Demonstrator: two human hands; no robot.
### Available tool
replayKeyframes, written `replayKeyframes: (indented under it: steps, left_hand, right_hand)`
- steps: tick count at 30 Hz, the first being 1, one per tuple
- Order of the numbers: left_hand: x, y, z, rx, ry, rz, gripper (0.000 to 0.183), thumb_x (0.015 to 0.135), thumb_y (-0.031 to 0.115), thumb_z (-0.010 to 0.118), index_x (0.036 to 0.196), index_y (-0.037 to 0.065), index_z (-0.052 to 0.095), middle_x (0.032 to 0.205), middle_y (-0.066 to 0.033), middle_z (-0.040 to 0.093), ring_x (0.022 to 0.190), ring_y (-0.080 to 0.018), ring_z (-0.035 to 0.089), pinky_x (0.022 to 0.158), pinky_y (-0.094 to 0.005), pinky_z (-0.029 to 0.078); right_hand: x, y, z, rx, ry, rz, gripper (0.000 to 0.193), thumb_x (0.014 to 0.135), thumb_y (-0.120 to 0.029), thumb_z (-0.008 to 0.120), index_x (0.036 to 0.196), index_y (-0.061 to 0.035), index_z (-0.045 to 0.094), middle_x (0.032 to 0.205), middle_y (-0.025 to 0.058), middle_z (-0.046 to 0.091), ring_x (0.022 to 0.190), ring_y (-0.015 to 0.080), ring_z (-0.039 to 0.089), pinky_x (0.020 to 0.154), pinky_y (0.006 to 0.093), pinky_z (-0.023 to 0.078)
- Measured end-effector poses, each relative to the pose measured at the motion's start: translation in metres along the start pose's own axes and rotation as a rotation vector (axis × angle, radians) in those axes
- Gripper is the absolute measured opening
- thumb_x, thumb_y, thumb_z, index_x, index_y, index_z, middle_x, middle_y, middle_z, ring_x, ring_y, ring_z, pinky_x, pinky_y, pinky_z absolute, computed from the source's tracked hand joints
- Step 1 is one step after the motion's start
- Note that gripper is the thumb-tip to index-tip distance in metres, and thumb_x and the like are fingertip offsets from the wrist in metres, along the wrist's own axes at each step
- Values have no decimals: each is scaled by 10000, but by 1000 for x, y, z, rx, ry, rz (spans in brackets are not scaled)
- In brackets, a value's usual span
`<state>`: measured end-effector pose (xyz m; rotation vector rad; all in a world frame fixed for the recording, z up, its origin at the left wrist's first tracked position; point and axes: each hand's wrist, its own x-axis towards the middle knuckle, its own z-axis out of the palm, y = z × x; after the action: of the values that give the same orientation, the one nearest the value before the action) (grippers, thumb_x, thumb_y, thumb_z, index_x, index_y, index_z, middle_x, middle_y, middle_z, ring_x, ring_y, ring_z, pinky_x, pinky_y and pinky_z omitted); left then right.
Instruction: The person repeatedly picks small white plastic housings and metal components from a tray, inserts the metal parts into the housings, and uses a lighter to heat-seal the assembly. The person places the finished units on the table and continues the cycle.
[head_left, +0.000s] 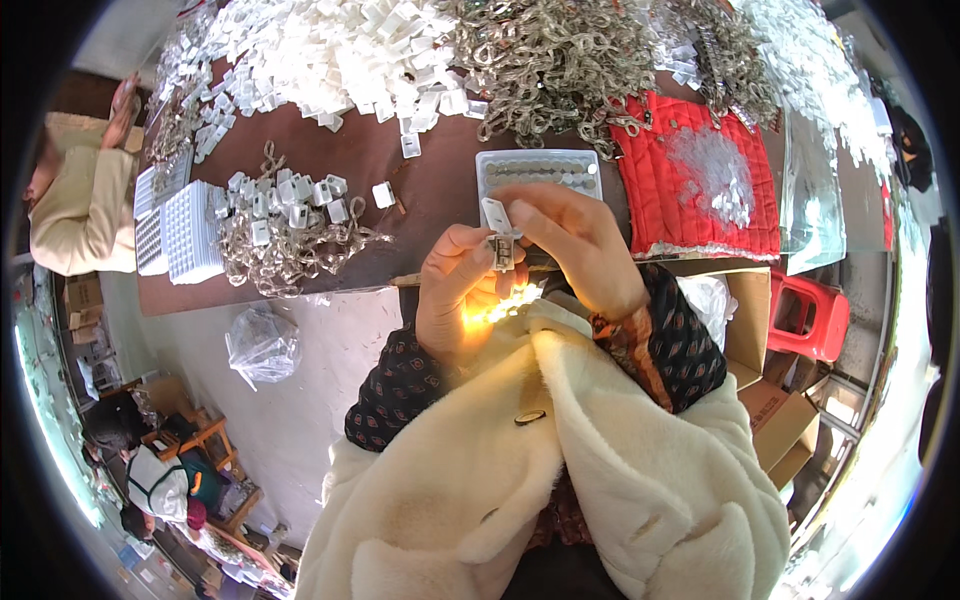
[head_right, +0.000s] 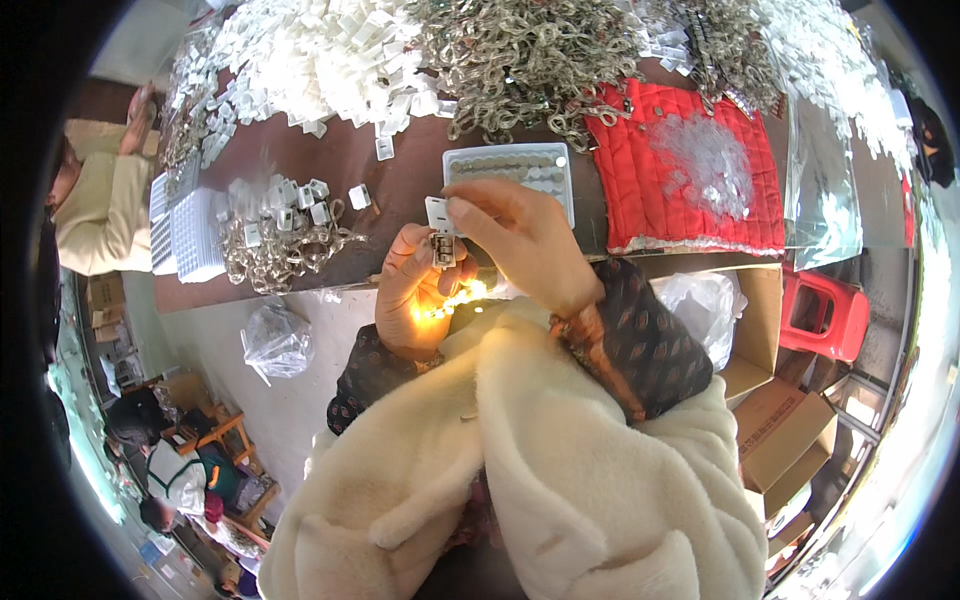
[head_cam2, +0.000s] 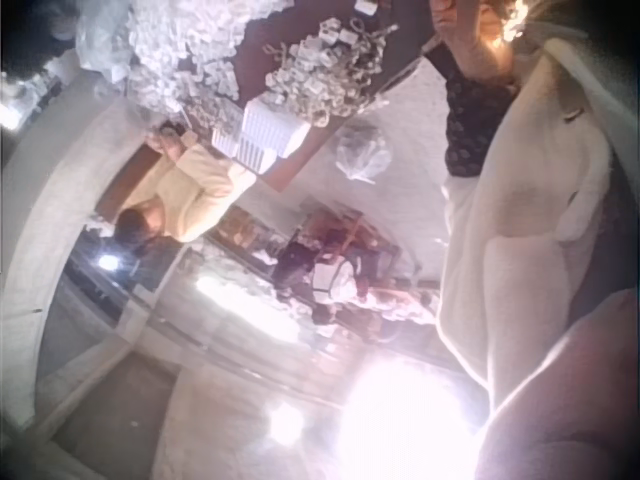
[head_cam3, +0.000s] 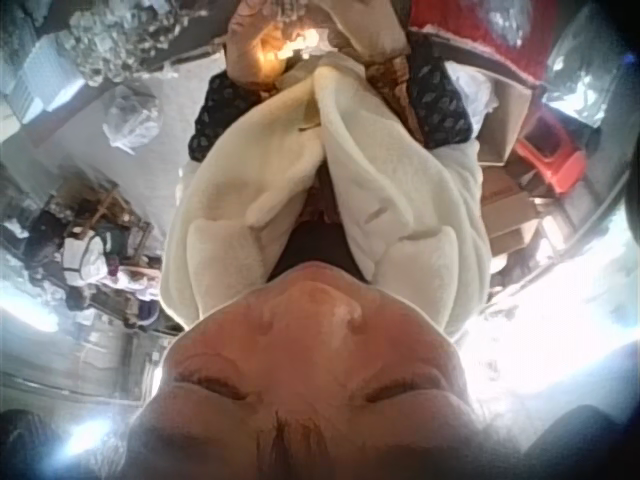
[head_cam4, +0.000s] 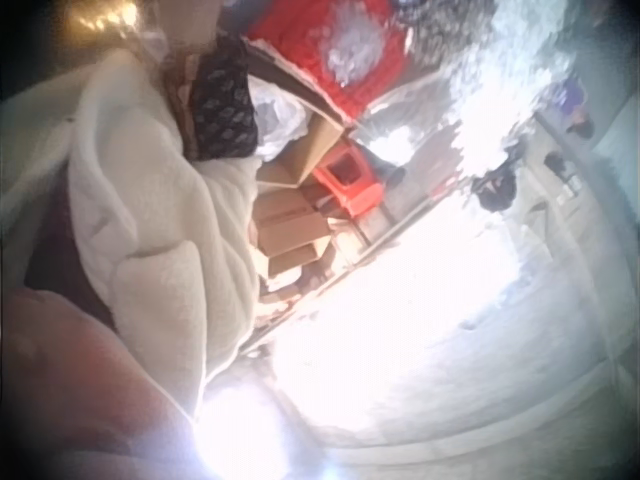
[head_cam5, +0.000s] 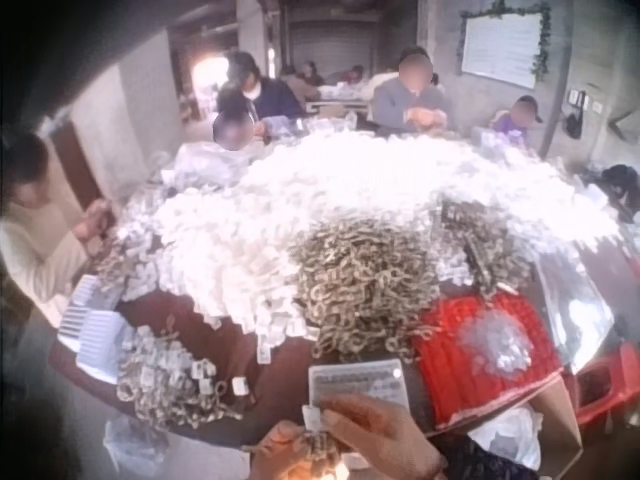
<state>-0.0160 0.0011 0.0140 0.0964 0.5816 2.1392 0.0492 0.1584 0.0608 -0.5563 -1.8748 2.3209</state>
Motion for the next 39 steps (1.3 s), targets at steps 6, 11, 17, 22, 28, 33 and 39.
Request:
replayKeyframes:
  steps: [6,11,17,22,28,33,39]
  left_hand:
    - [-2,-1,0,24,13,-35,130,965,166,639,1056,74,622,981,-111,689,730,-148,585,758,-347,512]
    - [-3,-1,1,-16,25,-37,257,981,261,623,1177,103,569,1073,-34,628,921,-160,611,907,-379,507]
    - [-7,-1,12,56,64,-34,343,989,303,607,1279,132,541,1227,-41,599,1167,-208,573,1011,-406,467]
    - [-10,-2,18,-118,79,-111,267,1025,263,561,1225,86,575,1196,-59,625,1137,-176,588,988,-367,463]
    - [-6,-17,8,24,-34,-80,432,1058,406,457,1375,113,473,1323,-56,551,1251,-194,525,1076,-387,435]
    - [1,-24,2,117,-32,-122,306,1034,313,525,1253,99,537,1224,-93,619,1156,-220,579,1032,-391,459]
    - [8,-29,11,139,135,-80,145,972,219,629,986,123,521,892,-56,551,805,-160,456,730,-302,381]
  right_hand:
    - [0,4,5,-1,58,-180,150,916,-15,685,1060,20,670,901,58,690,797,105,658,682,256,567]
    - [0,7,1,-137,-114,-615,259,805,87,723,1035,-33,710,1085,129,693,1001,237,669,850,336,540]
    - [5,5,3,-391,-73,-883,271,762,124,724,1007,10,702,1078,137,686,996,305,654,851,371,535]
    - [2,9,7,-379,45,-945,217,757,112,706,955,24,690,1002,139,688,932,305,662,802,344,537]
    - [-7,22,-2,-353,85,-1006,251,761,120,687,997,36,680,1085,181,673,960,329,667,814,395,543]
    - [-41,28,-41,-596,-35,-737,383,807,-20,738,1187,3,690,1211,191,665,1010,355,668,883,417,534]
    - [-49,43,-128,-1128,826,-470,212,867,-16,678,1066,-68,730,965,134,676,869,317,668,747,379,545]
